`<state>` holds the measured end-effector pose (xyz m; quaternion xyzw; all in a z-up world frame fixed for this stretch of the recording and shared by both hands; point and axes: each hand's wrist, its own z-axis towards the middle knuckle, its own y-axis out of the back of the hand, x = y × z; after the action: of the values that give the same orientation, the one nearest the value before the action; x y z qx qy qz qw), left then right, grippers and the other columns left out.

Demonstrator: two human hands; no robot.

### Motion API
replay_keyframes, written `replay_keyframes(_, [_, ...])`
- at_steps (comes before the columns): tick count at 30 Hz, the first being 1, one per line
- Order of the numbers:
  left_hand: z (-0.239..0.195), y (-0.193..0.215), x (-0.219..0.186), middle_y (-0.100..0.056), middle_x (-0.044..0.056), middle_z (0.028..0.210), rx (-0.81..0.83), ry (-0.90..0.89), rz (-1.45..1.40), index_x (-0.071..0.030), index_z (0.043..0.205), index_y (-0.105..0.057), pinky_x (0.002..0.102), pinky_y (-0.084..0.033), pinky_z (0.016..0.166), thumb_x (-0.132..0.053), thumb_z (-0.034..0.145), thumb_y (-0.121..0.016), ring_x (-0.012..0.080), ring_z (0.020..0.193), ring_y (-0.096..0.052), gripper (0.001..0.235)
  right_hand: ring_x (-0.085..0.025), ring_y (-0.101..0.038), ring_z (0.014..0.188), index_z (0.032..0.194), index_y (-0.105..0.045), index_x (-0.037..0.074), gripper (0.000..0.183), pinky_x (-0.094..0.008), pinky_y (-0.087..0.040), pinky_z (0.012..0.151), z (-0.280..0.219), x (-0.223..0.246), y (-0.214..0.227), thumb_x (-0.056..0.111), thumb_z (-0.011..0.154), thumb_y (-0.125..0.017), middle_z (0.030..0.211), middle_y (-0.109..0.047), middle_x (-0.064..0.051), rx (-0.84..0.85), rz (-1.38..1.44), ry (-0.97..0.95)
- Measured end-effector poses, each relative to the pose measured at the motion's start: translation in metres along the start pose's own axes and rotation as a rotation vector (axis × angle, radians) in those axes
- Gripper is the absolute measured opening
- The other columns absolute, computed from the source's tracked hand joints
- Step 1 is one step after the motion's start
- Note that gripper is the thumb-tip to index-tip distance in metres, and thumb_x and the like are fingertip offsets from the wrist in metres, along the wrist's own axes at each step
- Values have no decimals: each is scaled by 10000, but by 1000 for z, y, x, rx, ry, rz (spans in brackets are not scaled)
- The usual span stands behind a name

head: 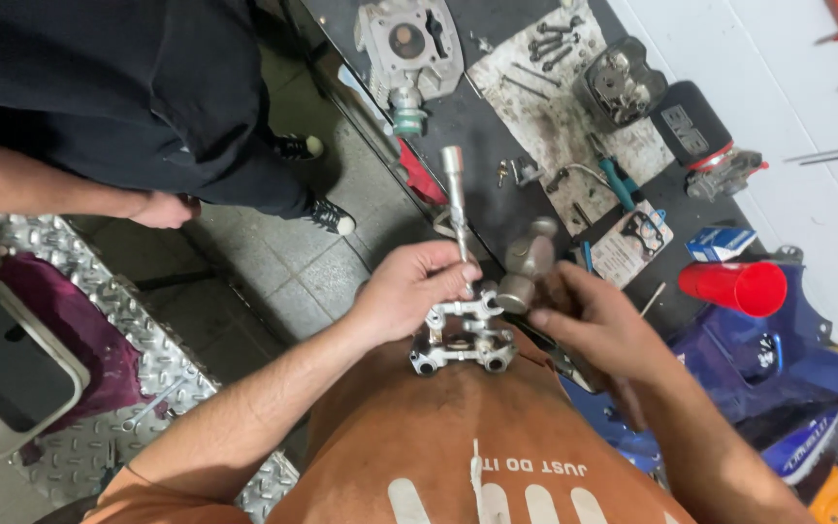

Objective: The person handles a small metallic engine component, taps it with a hammer, and inserts a pin. They then scrape the surface of a larger engine casing with a metal file. A second person assists by handing over a pin.

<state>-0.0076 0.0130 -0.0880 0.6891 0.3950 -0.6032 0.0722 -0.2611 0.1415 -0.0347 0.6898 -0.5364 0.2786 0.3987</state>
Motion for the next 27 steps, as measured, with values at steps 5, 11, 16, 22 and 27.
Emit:
replay_keyframes(5, [-17,-14,-40,-739,-14,863,-13,-50,219,-38,1054,-751,248,-556,736,-221,983,-690,42,802,-648,205,-108,-605,908,1228,-639,15,442,-291,-498,786,-4,54,33,172,834,-761,976,-675,-10,-120,-112,17])
replay_keyframes(11, [-23,-17,-49,-792,5,862,-32,-27,383,-87,1071,-784,257,-567,718,-268,952,-704,35,772,-684,231,-122,-523,767,1213,-646,-18,406,-308,-438,634,10,78,62,203,892,-757,866,-583,-12,-101,-182,67])
replay_keyframes(16, [-24,-21,-58,-807,-1,873,-27,41,403,-111,1089,-790,254,-572,720,-288,936,-710,36,771,-697,247,-110,-538,739,1211,-635,10,413,-310,-468,624,31,118,72,217,878,-766,828,-620,-25,-106,-467,99])
replay_keyframes(22, [-31,-22,-66,-810,-5,885,-29,89,513,-147,1071,-799,276,-572,734,-338,911,-722,74,778,-736,261,-203,-564,542,1072,-688,74,316,-390,-465,535,40,175,73,266,844,-790,616,-632,-108,-26,-915,240])
replay_keyframes(27, [-33,-22,-68,-813,-5,877,-13,74,545,-163,1056,-806,273,-571,747,-353,918,-711,75,785,-744,253,-215,-577,576,1293,-679,73,347,-390,-478,540,57,217,73,226,985,-729,743,-622,-129,-167,-943,413])
